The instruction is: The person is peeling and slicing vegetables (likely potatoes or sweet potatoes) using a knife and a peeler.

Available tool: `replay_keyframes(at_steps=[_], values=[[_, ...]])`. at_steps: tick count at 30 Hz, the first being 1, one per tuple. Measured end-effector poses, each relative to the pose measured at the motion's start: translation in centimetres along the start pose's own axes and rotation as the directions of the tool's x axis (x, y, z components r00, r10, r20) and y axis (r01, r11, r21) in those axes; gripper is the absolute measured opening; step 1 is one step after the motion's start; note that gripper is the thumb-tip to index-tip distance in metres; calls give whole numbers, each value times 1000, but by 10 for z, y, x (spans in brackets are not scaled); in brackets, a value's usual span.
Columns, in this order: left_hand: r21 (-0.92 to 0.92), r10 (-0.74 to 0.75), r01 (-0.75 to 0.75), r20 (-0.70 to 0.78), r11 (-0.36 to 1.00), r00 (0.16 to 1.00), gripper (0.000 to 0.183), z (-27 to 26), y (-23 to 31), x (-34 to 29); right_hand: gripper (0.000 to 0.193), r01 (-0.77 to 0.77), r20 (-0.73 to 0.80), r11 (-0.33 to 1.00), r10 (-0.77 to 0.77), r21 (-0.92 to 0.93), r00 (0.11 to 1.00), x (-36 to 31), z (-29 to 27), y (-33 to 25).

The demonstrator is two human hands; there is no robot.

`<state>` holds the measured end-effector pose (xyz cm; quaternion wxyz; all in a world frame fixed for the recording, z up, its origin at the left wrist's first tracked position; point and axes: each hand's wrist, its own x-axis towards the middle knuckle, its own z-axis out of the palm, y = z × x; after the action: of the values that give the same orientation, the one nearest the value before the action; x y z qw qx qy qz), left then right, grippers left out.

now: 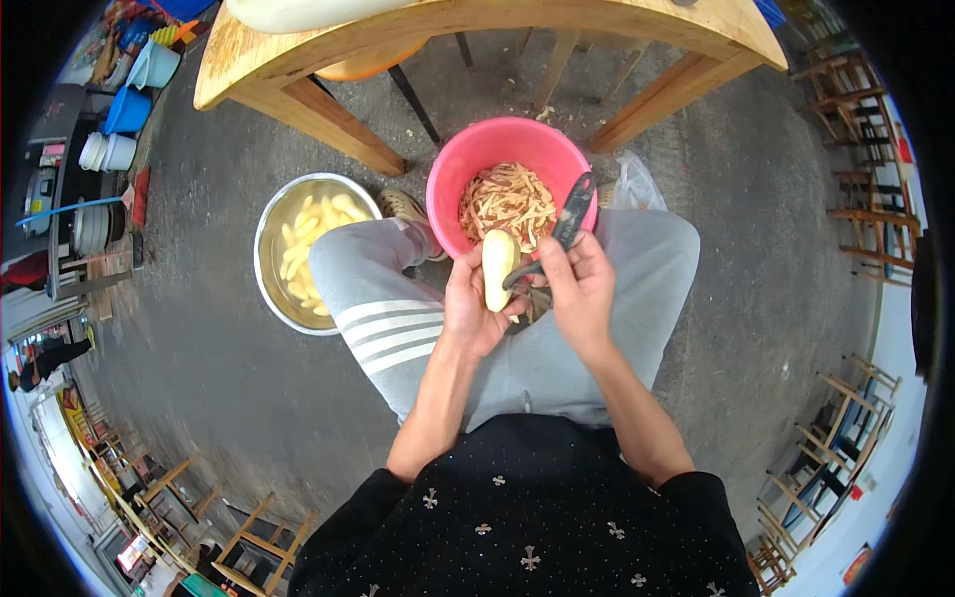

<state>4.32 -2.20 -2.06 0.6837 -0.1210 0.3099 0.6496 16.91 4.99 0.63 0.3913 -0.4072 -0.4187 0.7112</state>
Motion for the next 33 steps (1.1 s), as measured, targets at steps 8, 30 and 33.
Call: replay_keyframes(at_steps=[8, 30, 33], values=[[-96, 0, 3, 33, 995, 999, 46, 2, -6, -8, 21, 187, 104, 975, -174, -124, 979, -12, 16, 13], [244, 69, -56, -45, 968, 997, 53, 20, -7, -14, 24, -99, 31, 992, 102, -75, 994, 46, 30, -14], [287, 68, -61, -13, 956, 998, 54, 19, -8, -15, 22, -230, 38, 973, 231, -36, 972, 50, 31, -20]])
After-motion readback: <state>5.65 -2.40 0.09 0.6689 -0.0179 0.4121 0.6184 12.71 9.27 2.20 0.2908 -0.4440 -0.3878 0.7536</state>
